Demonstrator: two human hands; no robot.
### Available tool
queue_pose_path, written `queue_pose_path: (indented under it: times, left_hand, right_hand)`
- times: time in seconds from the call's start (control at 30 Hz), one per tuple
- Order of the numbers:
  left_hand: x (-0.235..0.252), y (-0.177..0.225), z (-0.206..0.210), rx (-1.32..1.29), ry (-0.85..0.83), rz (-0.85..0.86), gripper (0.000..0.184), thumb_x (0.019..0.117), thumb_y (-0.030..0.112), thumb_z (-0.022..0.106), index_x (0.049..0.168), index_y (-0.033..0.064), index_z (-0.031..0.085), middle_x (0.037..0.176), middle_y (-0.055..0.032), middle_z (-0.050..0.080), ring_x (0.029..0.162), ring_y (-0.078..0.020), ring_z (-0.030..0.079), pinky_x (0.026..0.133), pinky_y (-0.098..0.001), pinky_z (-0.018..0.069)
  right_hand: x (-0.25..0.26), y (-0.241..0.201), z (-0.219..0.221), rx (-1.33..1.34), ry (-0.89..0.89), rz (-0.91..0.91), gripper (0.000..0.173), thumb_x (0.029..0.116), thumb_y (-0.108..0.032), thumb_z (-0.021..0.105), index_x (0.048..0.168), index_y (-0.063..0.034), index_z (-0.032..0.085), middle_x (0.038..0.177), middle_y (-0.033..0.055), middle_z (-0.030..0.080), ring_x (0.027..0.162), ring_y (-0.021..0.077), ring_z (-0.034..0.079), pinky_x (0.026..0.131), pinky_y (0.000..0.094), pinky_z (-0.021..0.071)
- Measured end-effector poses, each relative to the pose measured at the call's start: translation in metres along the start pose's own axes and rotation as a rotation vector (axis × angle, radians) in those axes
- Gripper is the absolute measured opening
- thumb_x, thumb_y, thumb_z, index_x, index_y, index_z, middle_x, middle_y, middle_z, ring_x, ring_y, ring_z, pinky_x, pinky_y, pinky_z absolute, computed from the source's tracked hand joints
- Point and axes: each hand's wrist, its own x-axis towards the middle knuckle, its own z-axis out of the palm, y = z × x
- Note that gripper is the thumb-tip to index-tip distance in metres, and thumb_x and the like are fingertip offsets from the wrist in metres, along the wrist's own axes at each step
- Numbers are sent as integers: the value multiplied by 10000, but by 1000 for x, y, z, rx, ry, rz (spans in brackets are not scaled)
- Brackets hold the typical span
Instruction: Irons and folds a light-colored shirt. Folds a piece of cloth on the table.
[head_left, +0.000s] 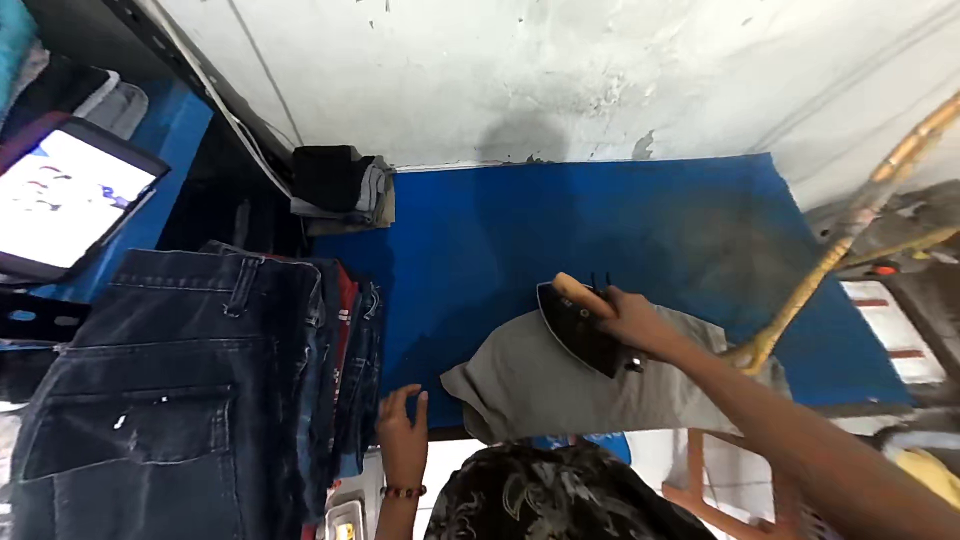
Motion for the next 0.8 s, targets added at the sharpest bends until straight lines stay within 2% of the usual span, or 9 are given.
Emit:
queue_pose_path:
  times: [0.07, 0.13, 0.27, 0.4, 0.53, 0.6, 0.67, 0.73, 0.8]
  left_hand:
    - [-2, -3, 2, 28, 24, 18, 243, 986, 109, 620, 1103, -84, 708, 1138, -284, 691, 1137, -490, 621, 1004, -641, 451]
    - [-1, -3, 5, 47, 68, 43, 237, 986, 106, 612, 1087, -84, 712, 1119, -282, 696, 1124, -495, 623, 995, -643, 452]
    - [7, 17, 23, 80, 144, 124, 236, 983, 106, 589, 1053, -78, 719, 1091, -278, 703, 1099, -497, 632, 974, -652, 453]
    - [14, 68, 62, 66, 183, 187, 260, 983, 123, 569, 1044, -86, 712, 1116, -291, 693, 1128, -500, 618, 994, -662, 429]
    - [9, 151, 133, 37, 164, 236, 249, 982, 109, 590, 1073, -85, 717, 1164, -288, 690, 1165, -465, 631, 1032, -577, 476]
    - [-1, 204, 177, 41, 10, 290, 247, 993, 101, 594, 1113, -77, 715, 1189, -279, 688, 1183, -450, 631, 1055, -566, 469]
    - [-14, 257, 219, 82, -279, 349, 279, 1019, 125, 575, 1185, -59, 702, 1276, -269, 662, 1267, -452, 584, 1108, -581, 413]
    - [-24, 297, 260, 165, -590, 449, 314, 1033, 118, 547, 1281, -37, 661, 1379, -241, 614, 1353, -420, 525, 1148, -561, 376]
    - [-32, 322, 302, 223, -767, 582, 352, 1021, 35, 524, 1356, -25, 616, 1455, -216, 566, 1405, -392, 482, 1172, -547, 351]
  right_hand:
    - [-25, 29, -19, -45, -79, -41, 603, 923, -163, 755, 1440, -1, 490, 1105, 301, 650, 969, 445, 660, 854, 626, 525]
    - [-50, 64, -28, -112, -153, -87, 687, 902, -141, 761, 1497, -3, 446, 1143, 329, 648, 1019, 486, 647, 911, 660, 495]
    - [-68, 127, -32, -308, -273, -74, 721, 912, -170, 753, 1546, -77, 423, 1142, 334, 663, 1047, 541, 645, 910, 705, 483]
    - [-37, 170, -52, -310, -237, -25, 662, 934, -180, 713, 1525, -52, 443, 1180, 347, 647, 1108, 545, 626, 939, 693, 475]
    - [25, 185, -96, -144, -110, 3, 481, 956, -189, 685, 1375, 10, 560, 1141, 310, 657, 1077, 487, 643, 916, 664, 494]
    - [57, 199, -119, -87, -34, -1, 391, 950, -176, 698, 1277, 20, 615, 1083, 285, 672, 1018, 461, 664, 867, 658, 516]
    - [74, 220, -146, -58, 34, 14, 354, 939, -149, 717, 1218, 48, 626, 1057, 297, 668, 991, 474, 667, 840, 664, 525]
    - [83, 253, -170, -26, 99, 68, 363, 929, -146, 733, 1207, 62, 625, 1061, 313, 665, 987, 485, 666, 833, 673, 524]
    - [89, 303, -188, 12, 148, 137, 439, 909, -187, 765, 1233, 66, 610, 1075, 327, 660, 981, 488, 667, 836, 677, 528]
